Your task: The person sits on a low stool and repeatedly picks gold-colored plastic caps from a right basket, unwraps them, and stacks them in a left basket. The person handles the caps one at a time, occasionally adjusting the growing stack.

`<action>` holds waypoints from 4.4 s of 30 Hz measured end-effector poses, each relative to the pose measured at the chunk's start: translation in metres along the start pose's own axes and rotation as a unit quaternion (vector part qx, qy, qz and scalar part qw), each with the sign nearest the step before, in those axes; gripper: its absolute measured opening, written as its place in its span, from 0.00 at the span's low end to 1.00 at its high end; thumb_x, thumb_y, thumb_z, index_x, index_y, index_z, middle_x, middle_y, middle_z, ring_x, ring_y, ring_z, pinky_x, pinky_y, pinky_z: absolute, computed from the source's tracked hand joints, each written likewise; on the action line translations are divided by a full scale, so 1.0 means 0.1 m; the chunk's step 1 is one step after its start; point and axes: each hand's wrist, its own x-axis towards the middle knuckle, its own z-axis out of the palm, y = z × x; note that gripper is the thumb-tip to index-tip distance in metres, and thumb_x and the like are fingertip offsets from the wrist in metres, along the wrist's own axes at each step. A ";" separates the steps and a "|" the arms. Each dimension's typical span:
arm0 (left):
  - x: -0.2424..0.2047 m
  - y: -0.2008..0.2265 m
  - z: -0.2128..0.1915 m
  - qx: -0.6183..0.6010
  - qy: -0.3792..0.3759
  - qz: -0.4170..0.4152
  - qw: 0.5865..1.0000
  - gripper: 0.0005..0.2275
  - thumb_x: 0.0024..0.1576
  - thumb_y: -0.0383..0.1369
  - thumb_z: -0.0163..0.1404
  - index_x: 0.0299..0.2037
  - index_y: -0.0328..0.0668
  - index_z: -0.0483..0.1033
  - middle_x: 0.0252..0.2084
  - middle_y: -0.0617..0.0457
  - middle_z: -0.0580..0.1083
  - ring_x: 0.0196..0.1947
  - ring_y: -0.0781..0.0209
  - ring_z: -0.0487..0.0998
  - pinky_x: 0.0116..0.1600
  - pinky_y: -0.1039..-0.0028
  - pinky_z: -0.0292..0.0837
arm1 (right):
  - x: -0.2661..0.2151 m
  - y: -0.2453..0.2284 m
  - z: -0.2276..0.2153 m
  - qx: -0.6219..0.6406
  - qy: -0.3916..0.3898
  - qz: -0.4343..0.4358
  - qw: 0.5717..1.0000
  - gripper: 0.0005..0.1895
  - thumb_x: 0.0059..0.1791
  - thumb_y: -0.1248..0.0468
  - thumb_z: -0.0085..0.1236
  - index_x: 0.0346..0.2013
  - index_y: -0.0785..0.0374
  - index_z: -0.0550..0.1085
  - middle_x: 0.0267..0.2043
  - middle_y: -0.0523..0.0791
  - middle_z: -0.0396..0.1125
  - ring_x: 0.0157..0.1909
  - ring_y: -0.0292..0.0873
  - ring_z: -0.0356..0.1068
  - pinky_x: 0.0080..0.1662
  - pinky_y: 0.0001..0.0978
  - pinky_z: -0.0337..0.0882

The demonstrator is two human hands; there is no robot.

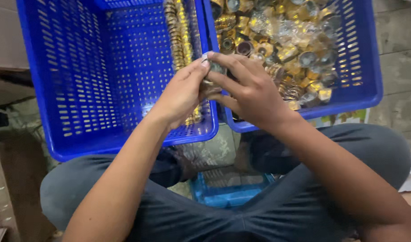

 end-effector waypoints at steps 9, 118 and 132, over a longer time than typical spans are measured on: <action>-0.14 0.26 0.03 0.130 0.041 -0.072 0.988 0.30 0.67 0.47 0.40 0.74 0.35 0.51 0.66 0.40 0.65 0.56 0.50 0.74 0.64 0.53 0.72 | 0.08 0.04 -0.15 0.036 -0.121 0.009 0.992 0.23 0.51 0.69 0.59 0.62 0.64 0.70 0.57 0.52 0.68 0.59 0.57 0.71 0.59 0.47 0.70; 0.23 -2.78 -3.16 0.574 -0.208 -0.220 0.761 0.11 0.47 0.46 0.65 0.26 0.57 0.77 0.28 0.60 0.78 0.31 0.65 0.76 0.36 0.64 0.66 | 0.43 0.65 -0.43 -0.028 -0.561 0.406 0.721 0.33 0.51 0.49 0.50 0.73 0.35 0.61 0.47 0.37 0.76 0.47 0.40 0.78 0.44 0.43 0.78; 0.56 -2.22 -2.89 0.683 -0.181 -0.245 0.664 0.21 0.43 0.45 0.68 0.44 0.47 0.82 0.48 0.45 0.80 0.51 0.45 0.81 0.49 0.58 0.79 | -0.05 1.27 -0.71 -0.008 -0.427 0.514 0.744 0.26 0.54 0.55 0.52 0.67 0.53 0.69 0.46 0.51 0.77 0.48 0.53 0.77 0.47 0.47 0.72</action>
